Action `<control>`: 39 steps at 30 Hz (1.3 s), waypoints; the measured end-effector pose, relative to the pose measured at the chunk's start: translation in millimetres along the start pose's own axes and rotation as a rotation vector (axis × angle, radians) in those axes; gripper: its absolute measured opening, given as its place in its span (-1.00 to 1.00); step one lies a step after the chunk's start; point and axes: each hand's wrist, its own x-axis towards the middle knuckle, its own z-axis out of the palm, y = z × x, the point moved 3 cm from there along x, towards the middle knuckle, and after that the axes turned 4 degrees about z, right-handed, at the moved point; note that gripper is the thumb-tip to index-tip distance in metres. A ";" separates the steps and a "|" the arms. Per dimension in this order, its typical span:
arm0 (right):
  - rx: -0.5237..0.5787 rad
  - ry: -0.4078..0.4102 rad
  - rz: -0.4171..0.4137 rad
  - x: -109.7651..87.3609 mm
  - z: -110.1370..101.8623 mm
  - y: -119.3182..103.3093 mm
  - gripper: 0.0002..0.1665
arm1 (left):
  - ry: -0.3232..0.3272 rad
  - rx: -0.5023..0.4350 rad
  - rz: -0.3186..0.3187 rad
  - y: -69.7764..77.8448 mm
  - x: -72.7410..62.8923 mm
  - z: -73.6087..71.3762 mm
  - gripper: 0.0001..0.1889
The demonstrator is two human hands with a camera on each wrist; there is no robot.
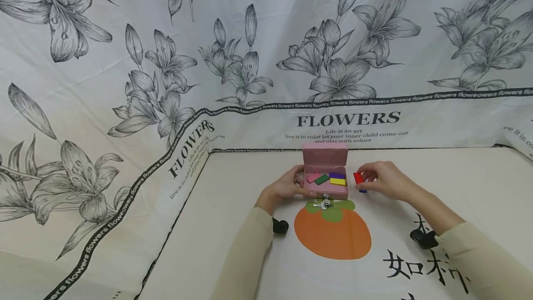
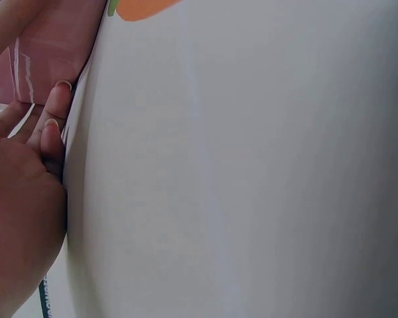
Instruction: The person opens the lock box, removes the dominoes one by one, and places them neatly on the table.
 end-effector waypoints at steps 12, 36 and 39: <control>-0.011 -0.011 0.047 -7.9 -3.6 11.8 -0.51 | 0.003 -0.015 0.012 -1.2 0.4 0.4 0.01; -0.040 -0.017 0.095 -14.4 -2.2 38.2 -0.50 | 0.011 0.003 -0.009 3.2 -2.8 0.4 0.04; -0.046 -0.028 0.119 -13.1 -1.0 43.9 -0.48 | 0.015 0.001 -0.020 2.9 -2.3 0.0 0.04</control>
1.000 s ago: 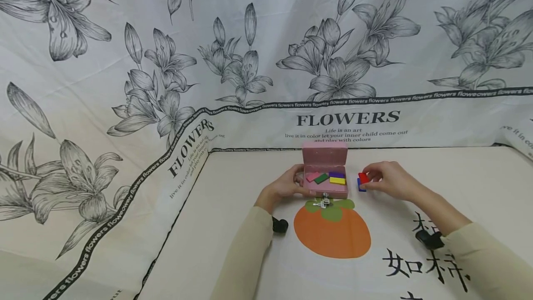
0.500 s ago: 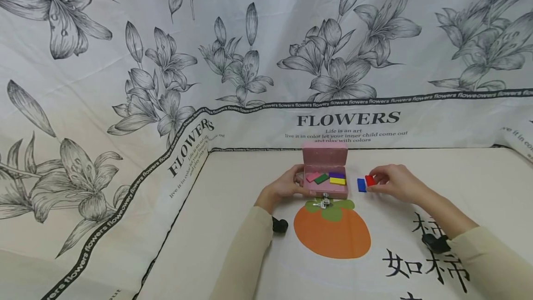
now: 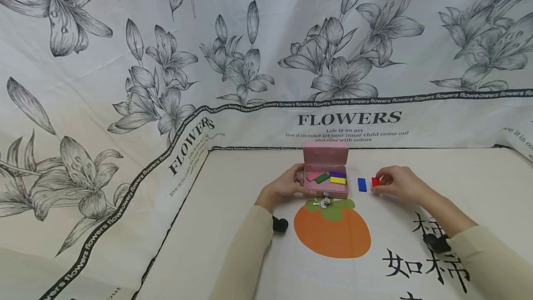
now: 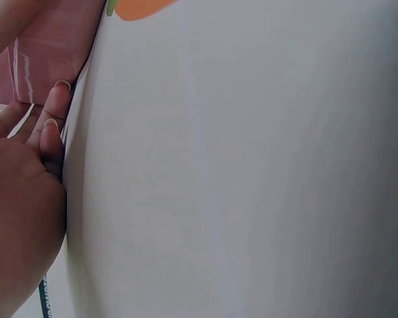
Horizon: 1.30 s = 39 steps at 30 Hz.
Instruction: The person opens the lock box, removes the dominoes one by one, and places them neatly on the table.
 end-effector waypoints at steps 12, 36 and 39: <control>0.002 -0.026 0.069 3.5 3.7 7.4 -0.44 | -0.013 -0.035 0.022 2.2 -0.8 -0.6 0.00; -0.010 -0.038 0.120 4.2 7.3 6.6 -0.45 | -0.013 -0.015 0.034 1.8 -1.0 0.3 0.02; -0.012 -0.043 0.123 3.7 7.2 6.1 -0.46 | -0.012 -0.023 0.033 1.7 -0.8 0.4 0.02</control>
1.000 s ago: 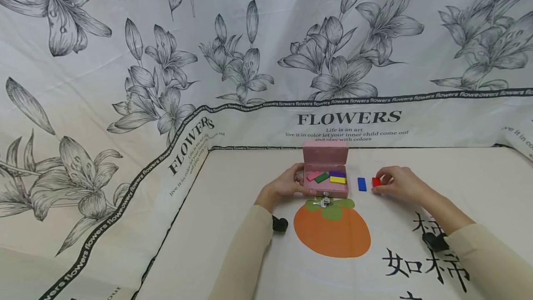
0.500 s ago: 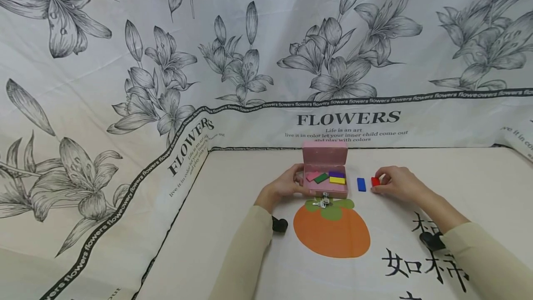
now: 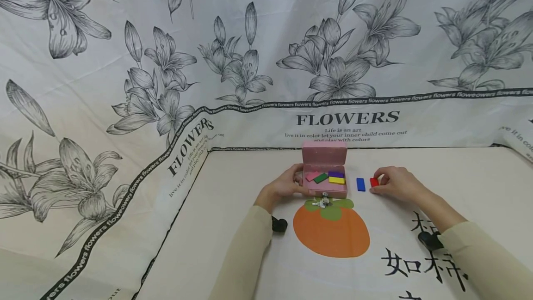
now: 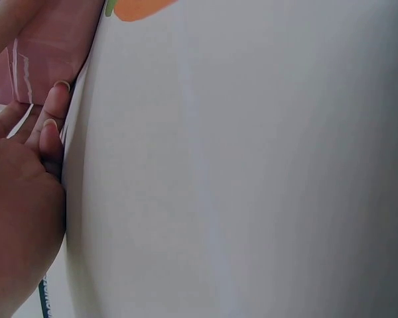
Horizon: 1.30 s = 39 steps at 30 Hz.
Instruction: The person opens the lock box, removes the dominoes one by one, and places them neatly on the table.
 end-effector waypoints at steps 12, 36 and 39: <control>0.006 -0.014 -0.007 0.5 -0.5 0.9 -0.43 | -0.010 -0.007 -0.005 -3.2 2.2 -0.4 0.02; 0.009 -0.004 -0.058 -22.8 -13.9 -5.9 -0.23 | -0.002 0.005 0.001 -2.2 1.2 -0.8 0.01; 0.003 0.012 -0.085 -24.7 -16.3 -11.8 -0.23 | -0.003 0.009 0.003 -1.9 1.4 -0.7 0.01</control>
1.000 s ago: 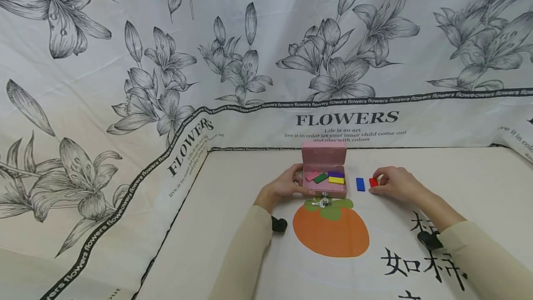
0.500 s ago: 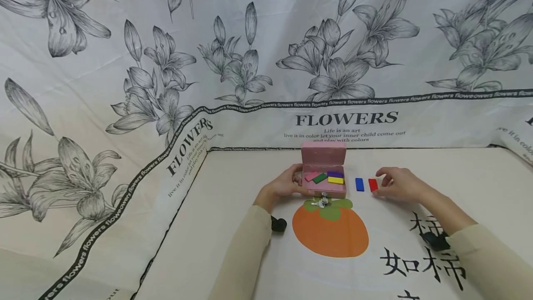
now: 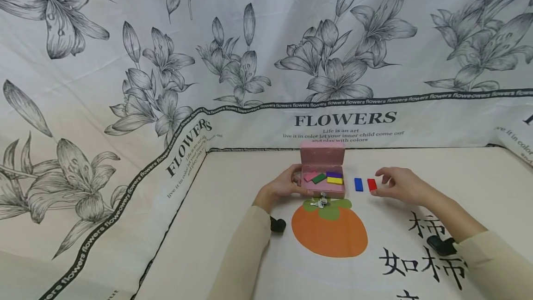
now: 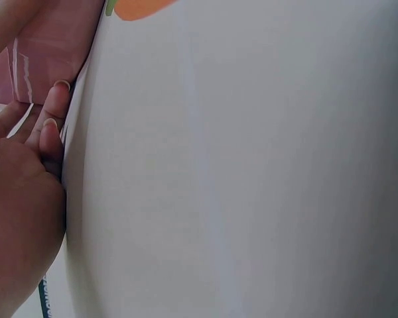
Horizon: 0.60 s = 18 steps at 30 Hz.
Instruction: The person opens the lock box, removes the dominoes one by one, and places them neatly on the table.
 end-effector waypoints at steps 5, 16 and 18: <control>-0.006 0.014 -0.031 0.2 -1.9 -11.7 -0.22 | 0.005 -0.017 -0.001 -0.4 0.5 -0.1 0.00; 0.011 0.043 -0.101 4.2 3.4 -42.1 -0.31 | -0.002 -0.015 0.002 0.4 0.5 0.9 0.01; 0.013 0.047 -0.119 5.1 5.1 -46.4 -0.32 | -0.002 -0.007 0.004 1.1 0.2 1.7 0.02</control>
